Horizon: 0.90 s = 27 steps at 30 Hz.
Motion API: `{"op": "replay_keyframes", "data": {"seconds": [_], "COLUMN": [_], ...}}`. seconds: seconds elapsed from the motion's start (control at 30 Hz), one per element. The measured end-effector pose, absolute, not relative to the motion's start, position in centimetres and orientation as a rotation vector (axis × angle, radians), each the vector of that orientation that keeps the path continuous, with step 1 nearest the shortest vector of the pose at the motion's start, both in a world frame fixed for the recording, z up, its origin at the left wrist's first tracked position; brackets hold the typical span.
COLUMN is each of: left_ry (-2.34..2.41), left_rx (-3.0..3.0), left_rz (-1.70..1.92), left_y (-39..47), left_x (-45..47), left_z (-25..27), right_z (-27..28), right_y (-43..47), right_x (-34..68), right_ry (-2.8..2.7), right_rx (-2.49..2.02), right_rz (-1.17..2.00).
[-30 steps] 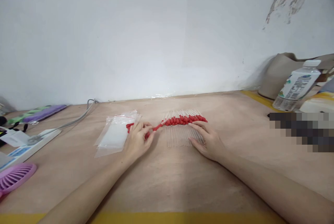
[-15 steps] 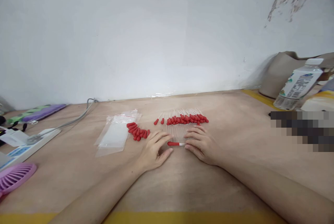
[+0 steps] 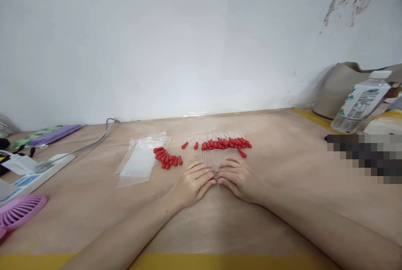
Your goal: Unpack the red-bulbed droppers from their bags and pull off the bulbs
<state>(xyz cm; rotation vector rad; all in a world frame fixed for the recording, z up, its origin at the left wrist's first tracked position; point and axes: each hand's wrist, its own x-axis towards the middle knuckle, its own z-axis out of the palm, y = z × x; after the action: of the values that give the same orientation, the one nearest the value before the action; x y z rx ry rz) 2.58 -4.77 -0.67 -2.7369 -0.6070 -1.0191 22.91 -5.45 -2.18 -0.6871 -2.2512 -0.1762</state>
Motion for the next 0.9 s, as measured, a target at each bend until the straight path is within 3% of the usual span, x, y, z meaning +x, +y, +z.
{"op": "replay_keyframes", "data": {"seconds": [0.9], "left_ry": [-0.673], "left_rx": [-2.996], "left_rz": [-0.856], "left_y": [-5.13], "left_x": [2.18], "left_z": [-0.24], "right_z": [-1.92], "right_y": [-5.98], "right_x": [23.7], "right_ry": [-2.311], "right_rx": [-0.479], "right_rz": [-0.521]}}
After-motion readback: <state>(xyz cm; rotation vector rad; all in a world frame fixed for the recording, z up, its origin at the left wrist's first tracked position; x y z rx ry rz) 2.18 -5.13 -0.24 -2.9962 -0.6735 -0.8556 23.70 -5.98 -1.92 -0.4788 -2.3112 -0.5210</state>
